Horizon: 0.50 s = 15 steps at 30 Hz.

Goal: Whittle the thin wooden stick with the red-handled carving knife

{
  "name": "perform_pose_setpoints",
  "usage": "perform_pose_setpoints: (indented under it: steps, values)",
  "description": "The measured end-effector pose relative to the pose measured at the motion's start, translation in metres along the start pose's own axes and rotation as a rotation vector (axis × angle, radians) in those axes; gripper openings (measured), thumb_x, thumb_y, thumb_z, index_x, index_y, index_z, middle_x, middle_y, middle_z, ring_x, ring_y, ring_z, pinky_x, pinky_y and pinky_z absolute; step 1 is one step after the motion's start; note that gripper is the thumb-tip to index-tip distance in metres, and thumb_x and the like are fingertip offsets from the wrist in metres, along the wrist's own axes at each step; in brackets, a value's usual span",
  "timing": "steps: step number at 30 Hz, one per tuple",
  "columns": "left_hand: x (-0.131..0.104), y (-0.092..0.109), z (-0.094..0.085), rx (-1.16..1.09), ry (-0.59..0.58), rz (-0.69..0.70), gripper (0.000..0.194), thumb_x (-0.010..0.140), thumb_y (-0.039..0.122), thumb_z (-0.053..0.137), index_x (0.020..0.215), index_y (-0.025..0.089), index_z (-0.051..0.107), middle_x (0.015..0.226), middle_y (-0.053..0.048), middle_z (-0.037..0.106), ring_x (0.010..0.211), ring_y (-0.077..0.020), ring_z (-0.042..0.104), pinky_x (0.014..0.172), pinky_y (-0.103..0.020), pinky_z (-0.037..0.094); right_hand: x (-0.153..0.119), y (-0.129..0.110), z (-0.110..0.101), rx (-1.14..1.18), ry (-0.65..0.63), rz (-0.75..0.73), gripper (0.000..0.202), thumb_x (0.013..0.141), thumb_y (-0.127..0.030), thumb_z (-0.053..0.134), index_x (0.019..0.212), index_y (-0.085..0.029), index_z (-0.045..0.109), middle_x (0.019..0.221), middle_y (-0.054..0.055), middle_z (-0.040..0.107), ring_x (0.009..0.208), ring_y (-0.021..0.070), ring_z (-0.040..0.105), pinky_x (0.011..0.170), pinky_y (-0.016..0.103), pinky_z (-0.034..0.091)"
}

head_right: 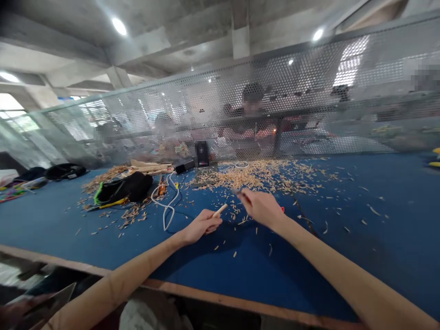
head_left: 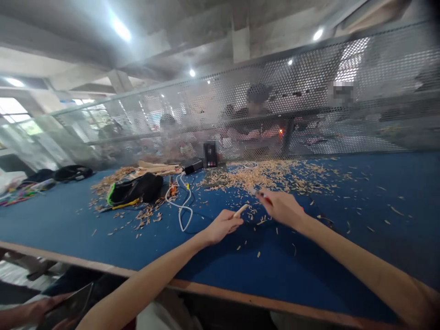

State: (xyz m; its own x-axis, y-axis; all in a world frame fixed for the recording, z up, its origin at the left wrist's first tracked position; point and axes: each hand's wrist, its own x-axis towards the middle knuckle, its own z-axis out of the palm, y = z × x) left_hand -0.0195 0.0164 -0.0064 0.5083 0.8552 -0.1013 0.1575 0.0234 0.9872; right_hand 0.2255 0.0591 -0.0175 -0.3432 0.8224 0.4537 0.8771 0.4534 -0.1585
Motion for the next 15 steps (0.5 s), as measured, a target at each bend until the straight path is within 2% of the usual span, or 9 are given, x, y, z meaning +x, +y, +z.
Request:
perform_pose_setpoints:
  steps: [3,5,8,11,13,15]
  values:
    - [0.001,0.0,-0.001,0.0,0.041,-0.006,0.049,0.074,0.056,0.071,0.063,0.023,0.036,0.047,0.012,0.03,0.042,-0.0038,0.022,0.044,-0.023,0.016,0.004,0.021,-0.011,0.044,0.074,0.189,0.042,0.104,-0.044,0.034,0.114,-0.021,0.069,0.074,0.009,0.074,0.065,0.0245,0.067,0.059,0.032,0.04]
    - [0.002,0.0,-0.002,-0.04,0.07,-0.037,0.047,0.075,0.055,0.069,0.066,0.024,0.036,0.047,0.013,0.029,0.04,-0.0041,0.019,0.042,-0.022,0.014,0.002,0.017,-0.015,0.091,0.12,0.192,0.042,0.104,-0.045,0.034,0.111,-0.022,0.068,0.076,0.008,0.074,0.066,0.0243,0.068,0.061,0.032,0.04]
    - [0.003,-0.002,-0.003,-0.034,0.073,-0.05,0.04,0.072,0.047,0.069,0.066,0.024,0.037,0.046,0.013,0.03,0.04,-0.0044,0.021,0.042,-0.021,0.013,-0.004,-0.018,-0.013,0.18,0.121,0.076,0.042,0.105,-0.044,0.031,0.105,-0.022,0.066,0.074,0.006,0.073,0.064,0.0212,0.068,0.061,0.03,0.04]
    - [0.002,-0.002,-0.002,0.017,0.092,-0.012,0.036,0.064,0.036,0.071,0.063,0.023,0.038,0.046,0.012,0.032,0.042,-0.0041,0.025,0.043,-0.021,0.015,-0.011,-0.055,-0.007,0.191,0.025,-0.101,0.039,0.107,-0.043,0.031,0.107,-0.021,0.064,0.078,0.006,0.076,0.069,0.0197,0.071,0.061,0.028,0.038]
    - [0.002,0.0,0.0,0.046,0.094,0.0,0.035,0.059,0.03,0.071,0.061,0.022,0.036,0.047,0.012,0.032,0.043,-0.0037,0.026,0.043,-0.022,0.016,-0.012,-0.065,-0.004,0.113,-0.057,-0.173,0.036,0.106,-0.042,0.036,0.11,-0.022,0.064,0.086,0.007,0.078,0.074,0.0203,0.073,0.06,0.027,0.037]
    - [0.004,0.003,0.002,0.046,0.099,-0.019,0.036,0.056,0.026,0.07,0.06,0.023,0.033,0.047,0.012,0.03,0.042,-0.0034,0.025,0.042,-0.021,0.016,-0.009,-0.063,-0.003,0.01,-0.12,-0.187,0.034,0.106,-0.043,0.038,0.114,-0.022,0.064,0.091,0.008,0.079,0.077,0.0216,0.073,0.059,0.027,0.034]
